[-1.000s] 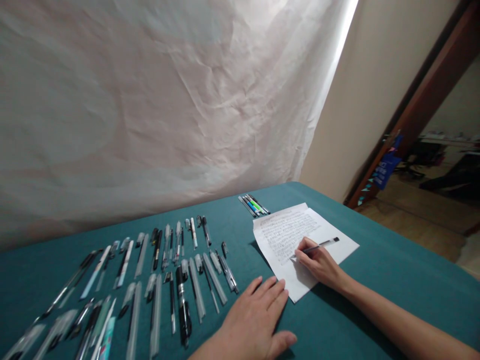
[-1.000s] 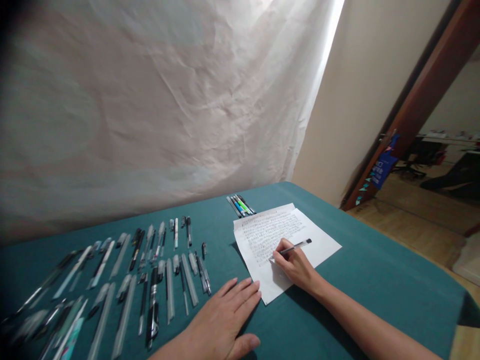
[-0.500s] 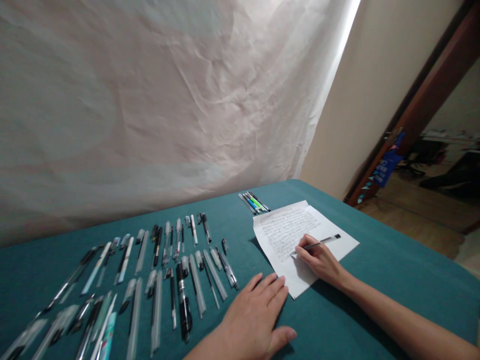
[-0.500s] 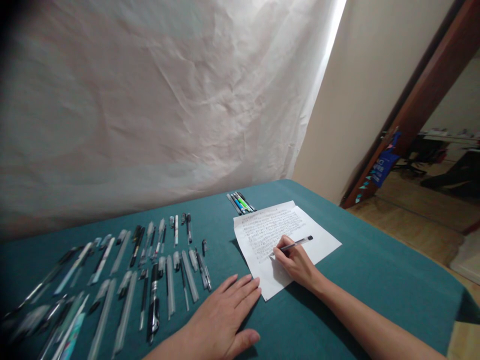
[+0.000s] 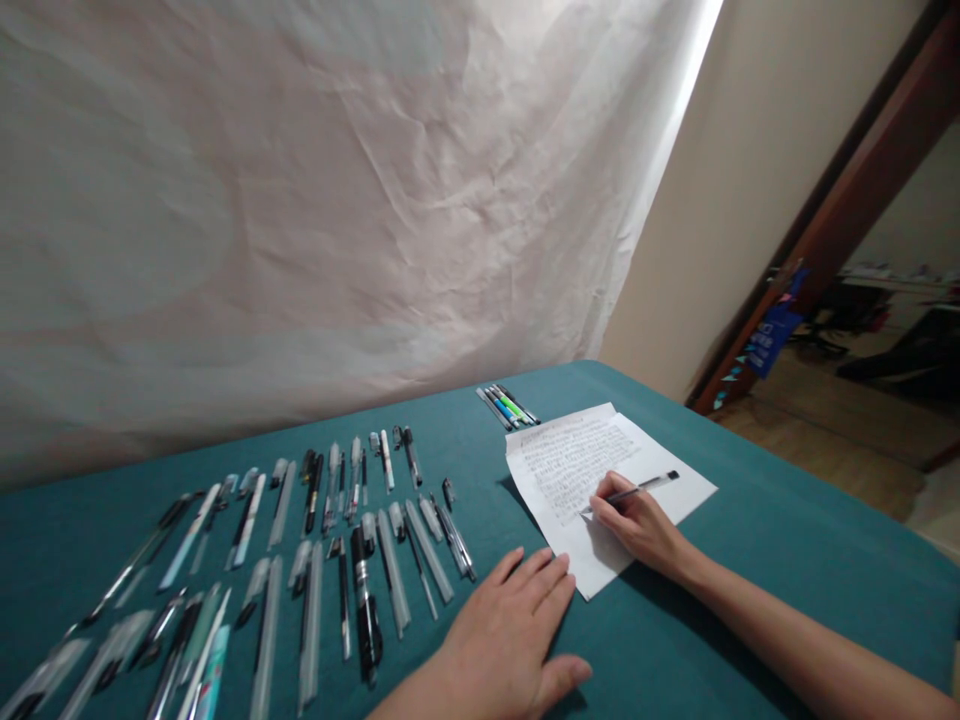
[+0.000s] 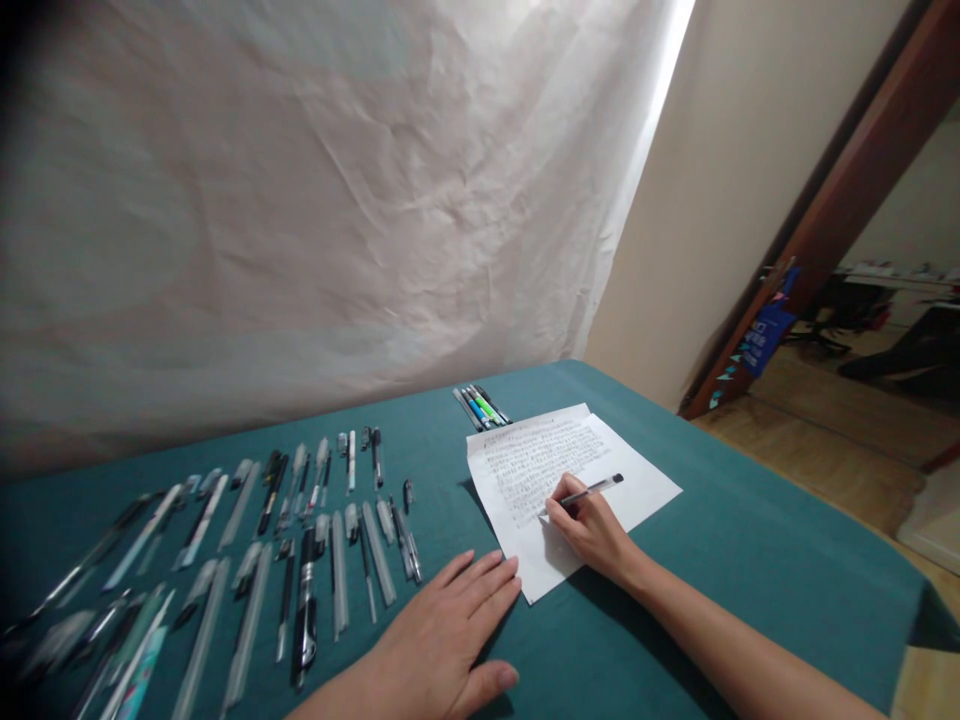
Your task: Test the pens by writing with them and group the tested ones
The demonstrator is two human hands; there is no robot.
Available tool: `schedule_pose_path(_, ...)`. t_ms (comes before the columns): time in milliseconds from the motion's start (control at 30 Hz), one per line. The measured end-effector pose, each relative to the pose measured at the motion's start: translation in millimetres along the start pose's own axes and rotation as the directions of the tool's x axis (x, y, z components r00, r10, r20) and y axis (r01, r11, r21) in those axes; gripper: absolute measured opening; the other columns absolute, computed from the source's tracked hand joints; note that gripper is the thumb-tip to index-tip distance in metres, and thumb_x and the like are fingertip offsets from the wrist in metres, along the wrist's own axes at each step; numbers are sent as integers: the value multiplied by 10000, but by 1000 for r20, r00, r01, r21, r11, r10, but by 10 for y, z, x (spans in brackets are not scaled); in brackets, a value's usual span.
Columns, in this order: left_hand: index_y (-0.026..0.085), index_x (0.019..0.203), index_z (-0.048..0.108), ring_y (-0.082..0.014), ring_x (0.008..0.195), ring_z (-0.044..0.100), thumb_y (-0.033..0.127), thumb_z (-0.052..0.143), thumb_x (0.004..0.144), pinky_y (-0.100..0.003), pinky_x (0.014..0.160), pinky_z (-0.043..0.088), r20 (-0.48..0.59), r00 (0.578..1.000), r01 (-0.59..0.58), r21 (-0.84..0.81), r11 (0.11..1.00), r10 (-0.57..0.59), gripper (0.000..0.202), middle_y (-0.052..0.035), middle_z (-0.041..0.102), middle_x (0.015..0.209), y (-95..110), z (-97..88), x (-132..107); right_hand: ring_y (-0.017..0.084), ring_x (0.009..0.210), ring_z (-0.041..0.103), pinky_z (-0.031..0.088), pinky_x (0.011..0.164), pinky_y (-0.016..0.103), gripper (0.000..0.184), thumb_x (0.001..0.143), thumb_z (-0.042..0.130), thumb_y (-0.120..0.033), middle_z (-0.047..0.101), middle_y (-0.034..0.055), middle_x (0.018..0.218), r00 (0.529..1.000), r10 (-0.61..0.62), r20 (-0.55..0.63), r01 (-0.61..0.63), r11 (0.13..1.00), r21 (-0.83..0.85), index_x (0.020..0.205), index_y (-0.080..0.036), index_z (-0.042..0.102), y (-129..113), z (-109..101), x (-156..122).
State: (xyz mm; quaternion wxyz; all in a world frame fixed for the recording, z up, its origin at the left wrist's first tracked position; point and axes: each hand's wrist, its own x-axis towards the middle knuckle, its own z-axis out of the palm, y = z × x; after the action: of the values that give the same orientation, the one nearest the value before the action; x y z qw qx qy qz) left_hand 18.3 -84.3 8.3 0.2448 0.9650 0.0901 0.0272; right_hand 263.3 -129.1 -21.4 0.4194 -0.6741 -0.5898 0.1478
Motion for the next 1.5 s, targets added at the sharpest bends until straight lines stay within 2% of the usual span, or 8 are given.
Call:
schedule_pose_path(400, 215, 1358, 273, -212, 1322, 198, 573, 266, 848, -406, 1083, 100, -5, 1000, 14, -26, 1000, -14, 623, -57, 248, 1437, 4, -2, -2, 112, 551, 422, 347, 527, 238, 158, 796, 464, -247, 443, -35, 593, 1000, 19, 5, -19, 1000, 12, 650, -186, 453, 4, -2, -1)
schedule_pose_path(733, 175, 1336, 321, -251, 1305, 240, 551, 302, 848, -428, 1070, 139, -36, 999, -18, -37, 999, 17, 617, -101, 290, 1416, -28, 30, -3, 121, 532, 483, 394, 514, 237, 235, 810, 466, -344, 507, -24, 573, 995, 77, -55, -78, 997, -4, 640, -184, 497, -17, -42, 15)
schedule_pose_path(867, 151, 1310, 352, -254, 1269, 318, 532, 373, 834, -404, 1051, 204, -118, 991, -67, -5, 998, 66, 609, -127, 371, 1373, -97, 147, 7, 144, 615, 547, 440, 579, 253, 258, 846, 431, -394, 589, 15, 673, 1000, 2, 27, -2, 1000, 18, 795, -180, 565, -158, 22, 69)
schedule_pose_path(1000, 166, 1223, 452, -251, 1164, 448, 518, 440, 811, -367, 984, 307, -288, 949, -108, 73, 991, 125, 542, -119, 514, 1254, -163, 332, 49, 141, 598, 572, 455, 586, 258, 298, 878, 385, -394, 624, 16, 684, 970, -100, 223, 82, 993, 87, 1019, -194, 555, -419, 235, 256)
schedule_pose_path(1167, 220, 1025, 575, -183, 953, 578, 460, 410, 852, -260, 795, 415, -376, 907, -128, 180, 975, 188, 339, -58, 646, 1032, -245, 453, 112, 164, 739, 600, 465, 670, 277, 224, 845, 463, -322, 646, 30, 821, 905, -287, 315, 275, 958, 83, 1002, -210, 575, -765, 737, 603)
schedule_pose_path(1267, 201, 1002, 575, -178, 899, 594, 454, 403, 855, -255, 740, 416, -434, 873, -141, 213, 967, 223, 339, -49, 654, 1000, -247, 406, 92, 199, 908, 574, 444, 789, 321, 334, 767, 574, -258, 615, 56, 1021, 853, -358, 381, 375, 927, 31, 1097, -223, 539, -858, 1016, 770)
schedule_pose_path(1333, 183, 987, 574, -180, 861, 600, 446, 377, 864, -261, 705, 411, -486, 845, -141, 199, 970, 223, 351, -55, 655, 982, -215, 336, 53, 204, 937, 562, 431, 820, 338, 365, 749, 586, -217, 603, 60, 1037, 827, -363, 429, 397, 918, 10, 1109, -224, 528, -851, 1138, 830)
schedule_pose_path(1500, 166, 861, 584, -176, 755, 577, 344, 322, 881, -270, 639, 390, -630, 767, -151, 7, 989, 121, 318, -78, 640, 821, -58, 87, -67, 188, 874, 572, 444, 789, 335, 301, 736, 589, -171, 613, 44, 959, 847, -334, 414, 364, 932, 7, 1028, -211, 530, -752, 1154, 865)
